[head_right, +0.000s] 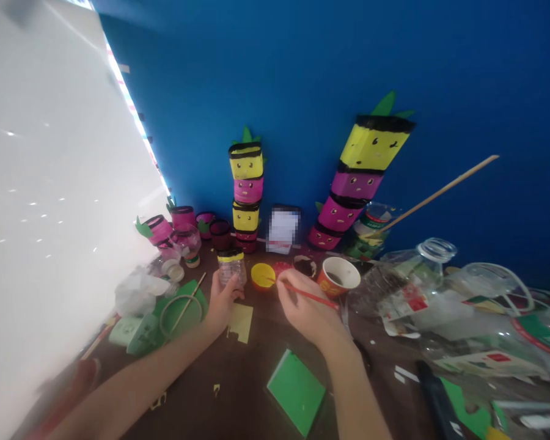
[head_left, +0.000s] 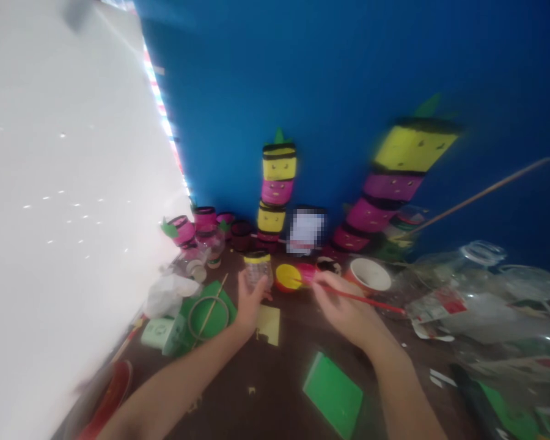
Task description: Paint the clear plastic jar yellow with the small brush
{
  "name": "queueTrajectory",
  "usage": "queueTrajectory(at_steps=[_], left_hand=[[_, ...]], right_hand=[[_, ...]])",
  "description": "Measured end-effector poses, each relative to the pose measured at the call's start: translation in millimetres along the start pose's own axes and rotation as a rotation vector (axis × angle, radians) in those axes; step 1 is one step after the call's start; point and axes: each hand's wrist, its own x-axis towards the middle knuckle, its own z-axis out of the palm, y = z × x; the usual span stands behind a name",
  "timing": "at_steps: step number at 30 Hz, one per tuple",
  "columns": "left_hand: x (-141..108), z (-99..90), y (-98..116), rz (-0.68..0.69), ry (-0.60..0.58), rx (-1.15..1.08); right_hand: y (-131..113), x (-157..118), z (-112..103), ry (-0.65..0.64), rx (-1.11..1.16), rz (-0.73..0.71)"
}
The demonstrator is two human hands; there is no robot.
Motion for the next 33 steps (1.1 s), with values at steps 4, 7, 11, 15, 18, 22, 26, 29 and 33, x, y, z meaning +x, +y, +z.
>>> queueTrajectory(at_steps=[4,7,11,15,18,22,26,29,33], left_hand=[[-0.6,0.6,1.1,-0.007,0.005,-0.003],[-0.8,0.5,1.2,-0.010,0.005,-0.002],[-0.4,0.8,1.9,-0.027,0.011,-0.009],[0.2,2.3,4.7,-0.064,0.009,-0.034],[0.9,3.1,6.0,-0.071,0.005,-0.066],[1.5,2.6,5.9,-0.051,0.003,-0.099],[0.3,3.0,8.2,-0.065,-0.004,-0.135],[-0.7,4.1,11.5,-0.080,-0.018,-0.135],[-0.8,3.9,12.5,-0.090,-0.010,-0.128]], right_hand=[[-3.3,1.2,1.4,-0.035,-0.023,0.001],[-3.7,3.5,3.6,-0.023,-0.013,-0.031],[0.8,3.8,3.5,0.027,-0.004,-0.049],[3.7,1.0,-1.3,0.214,0.074,-0.048],[2.6,0.5,-4.1,0.393,0.269,0.017],[7.0,5.1,0.8,0.465,0.704,0.102],[18.5,10.0,11.4,0.409,0.990,0.154],[23.2,11.0,16.6,0.366,1.017,0.202],[22.6,11.8,19.4,0.362,1.024,0.218]])
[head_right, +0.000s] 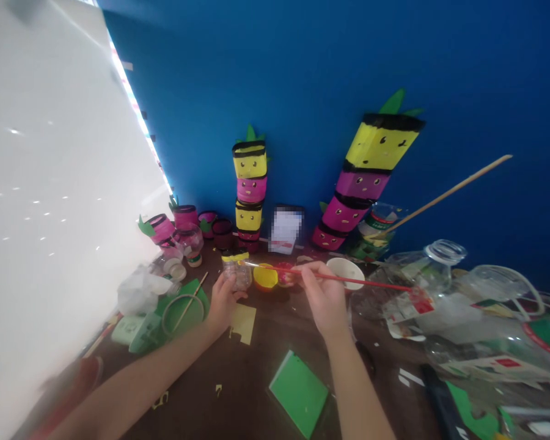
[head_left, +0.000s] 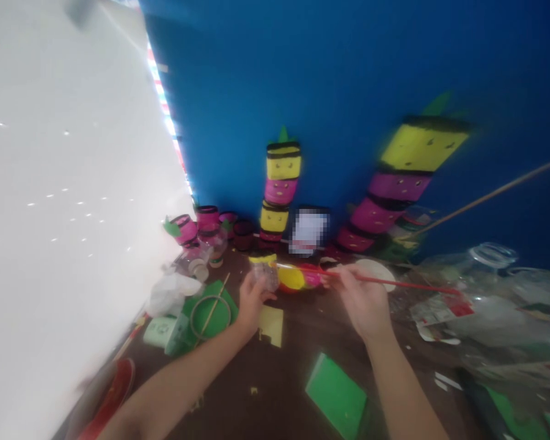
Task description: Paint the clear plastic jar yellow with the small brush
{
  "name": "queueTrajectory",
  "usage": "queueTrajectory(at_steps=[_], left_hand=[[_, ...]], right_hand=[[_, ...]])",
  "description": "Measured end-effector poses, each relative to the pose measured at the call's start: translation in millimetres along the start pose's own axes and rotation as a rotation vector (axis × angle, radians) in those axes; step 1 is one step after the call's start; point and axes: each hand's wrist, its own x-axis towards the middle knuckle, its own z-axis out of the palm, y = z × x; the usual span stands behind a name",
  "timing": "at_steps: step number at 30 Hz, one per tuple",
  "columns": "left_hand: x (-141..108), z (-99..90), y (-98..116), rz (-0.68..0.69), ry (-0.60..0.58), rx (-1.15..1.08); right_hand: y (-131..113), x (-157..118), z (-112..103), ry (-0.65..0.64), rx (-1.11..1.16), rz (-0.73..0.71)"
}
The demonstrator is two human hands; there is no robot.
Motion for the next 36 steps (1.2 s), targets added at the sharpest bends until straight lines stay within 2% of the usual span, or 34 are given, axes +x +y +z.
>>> queueTrajectory(at_steps=[10,17,24,31,36], left_hand=[[-0.1,-2.9,-1.7,0.006,-0.027,-0.022],[0.1,-1.0,-1.3,-0.008,-0.018,-0.044],[0.3,-3.1,-2.8,-0.003,-0.015,-0.051],[1.0,-3.3,-4.0,0.001,-0.023,-0.067],[-0.7,-2.8,-2.2,0.007,-0.039,-0.096]], right_hand=[[8.6,3.9,-8.6,0.067,-0.043,-0.030],[3.9,0.4,4.8,0.012,0.082,-0.005],[7.6,2.7,-2.8,0.085,0.075,-0.023],[1.4,-1.1,11.6,0.011,0.187,-0.044],[9.1,2.1,4.8,0.064,0.175,-0.015]])
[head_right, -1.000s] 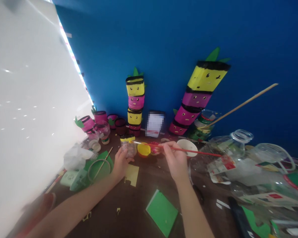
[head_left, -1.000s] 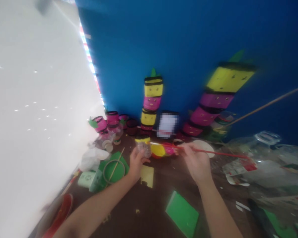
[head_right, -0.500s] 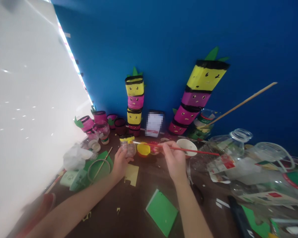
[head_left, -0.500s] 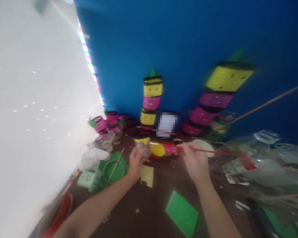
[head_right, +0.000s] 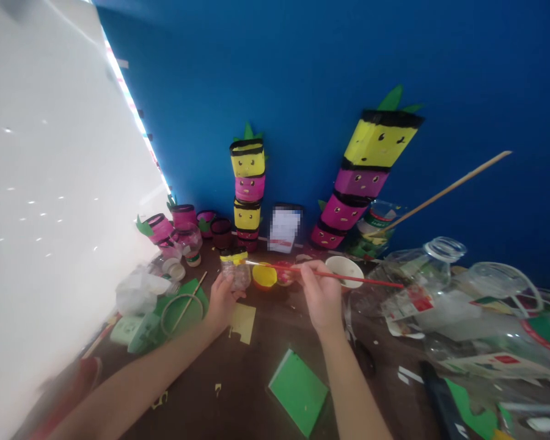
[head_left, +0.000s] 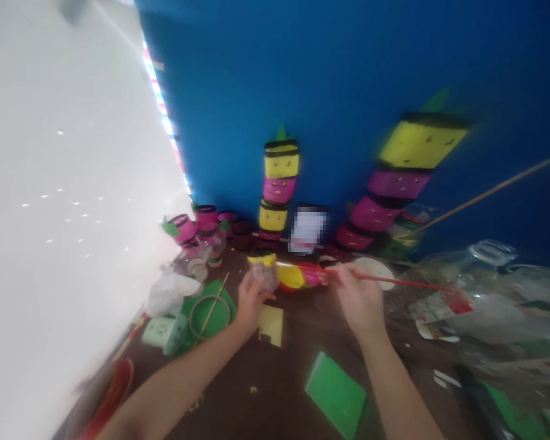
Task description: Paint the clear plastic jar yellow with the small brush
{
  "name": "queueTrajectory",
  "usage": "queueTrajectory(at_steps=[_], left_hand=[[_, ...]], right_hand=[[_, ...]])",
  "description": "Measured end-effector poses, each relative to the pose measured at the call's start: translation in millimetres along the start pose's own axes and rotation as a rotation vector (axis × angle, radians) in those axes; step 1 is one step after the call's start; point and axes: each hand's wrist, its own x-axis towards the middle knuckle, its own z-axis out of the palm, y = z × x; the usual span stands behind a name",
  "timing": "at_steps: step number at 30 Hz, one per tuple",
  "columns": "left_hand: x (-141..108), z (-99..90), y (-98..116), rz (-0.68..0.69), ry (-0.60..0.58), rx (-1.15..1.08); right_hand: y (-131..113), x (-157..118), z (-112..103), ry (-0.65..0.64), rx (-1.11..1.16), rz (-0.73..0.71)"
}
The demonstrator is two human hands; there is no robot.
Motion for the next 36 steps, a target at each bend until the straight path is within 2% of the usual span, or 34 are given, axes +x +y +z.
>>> queueTrajectory(at_steps=[4,10,17,23,30,36], left_hand=[[-0.1,0.2,1.2,-0.023,0.002,-0.025],[-0.1,-0.2,2.1,-0.045,-0.019,-0.041],[0.9,-0.4,2.2,-0.091,0.005,-0.112],[0.4,-0.4,2.7,-0.085,-0.021,-0.129],[0.7,-1.2,3.3,-0.117,-0.015,-0.165],[0.0,-0.5,4.6,-0.143,-0.016,-0.174]], right_hand=[[-2.5,2.3,-5.8,0.042,0.015,-0.019],[-3.3,-1.0,1.5,-0.010,0.030,-0.009],[-0.5,2.4,-7.0,0.020,-0.006,-0.024],[-1.7,-0.8,0.0,-0.033,0.031,-0.018],[2.9,1.3,-6.8,-0.001,-0.036,-0.046],[0.8,-0.8,-0.7,-0.051,-0.021,-0.042]])
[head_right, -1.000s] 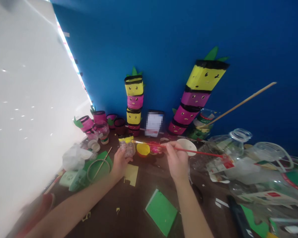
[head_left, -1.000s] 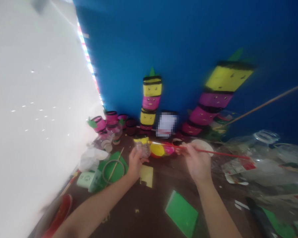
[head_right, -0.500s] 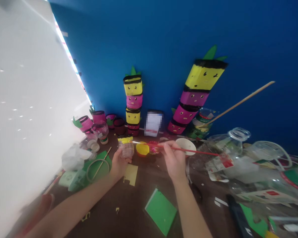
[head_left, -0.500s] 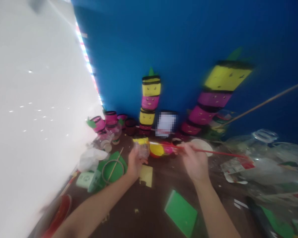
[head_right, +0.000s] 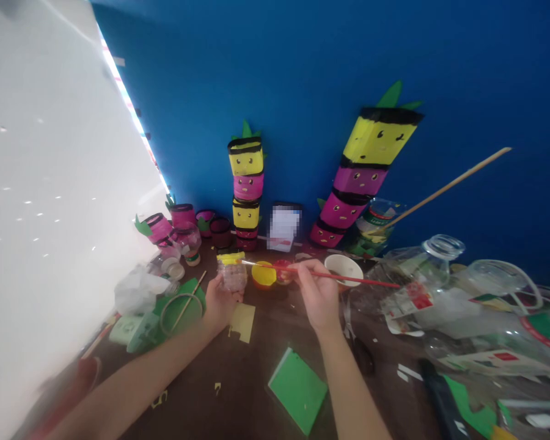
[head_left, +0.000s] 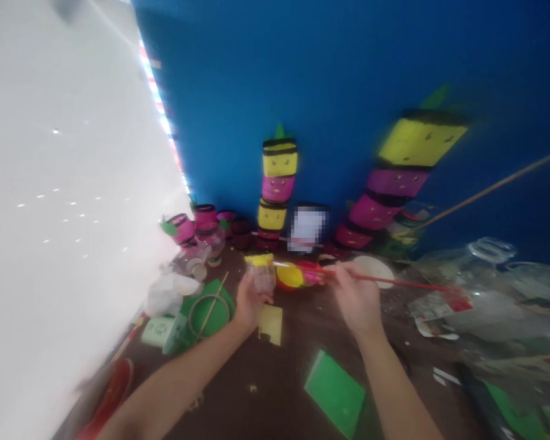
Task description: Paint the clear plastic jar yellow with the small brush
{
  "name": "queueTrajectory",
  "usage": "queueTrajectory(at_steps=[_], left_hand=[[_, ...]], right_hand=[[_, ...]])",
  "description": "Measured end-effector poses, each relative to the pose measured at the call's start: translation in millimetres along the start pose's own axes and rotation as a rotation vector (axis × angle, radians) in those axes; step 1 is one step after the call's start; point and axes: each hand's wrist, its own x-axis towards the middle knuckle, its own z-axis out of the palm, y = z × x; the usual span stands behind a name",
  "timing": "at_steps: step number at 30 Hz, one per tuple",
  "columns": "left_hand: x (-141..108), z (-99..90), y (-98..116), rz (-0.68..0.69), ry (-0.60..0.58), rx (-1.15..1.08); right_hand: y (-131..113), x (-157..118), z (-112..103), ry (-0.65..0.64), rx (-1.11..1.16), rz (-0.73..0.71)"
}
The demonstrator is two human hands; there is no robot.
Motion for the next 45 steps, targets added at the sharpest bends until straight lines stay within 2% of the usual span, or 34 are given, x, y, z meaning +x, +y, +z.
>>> queueTrajectory(at_steps=[6,15,24,31,38,45], left_hand=[[0.3,0.0,0.7,-0.008,-0.004,0.000],[0.0,1.1,1.6,-0.075,0.027,-0.042],[-0.6,2.9,2.7,-0.066,0.045,-0.129],[1.6,-0.1,1.4,-0.046,0.022,-0.148],[0.9,-1.6,1.8,-0.053,0.008,-0.119],[1.2,-3.0,1.0,-0.054,-0.003,-0.110]], right_hand=[[2.1,2.1,-9.2,0.079,-0.079,-0.003],[-7.6,2.7,-10.3,-0.055,0.089,0.051],[0.1,3.5,-10.0,-0.056,0.052,0.108],[-2.6,6.3,-14.7,-0.013,0.043,0.065],[-2.0,2.7,-1.4,0.078,0.084,0.120],[4.3,-0.3,8.0,0.055,0.051,0.079]])
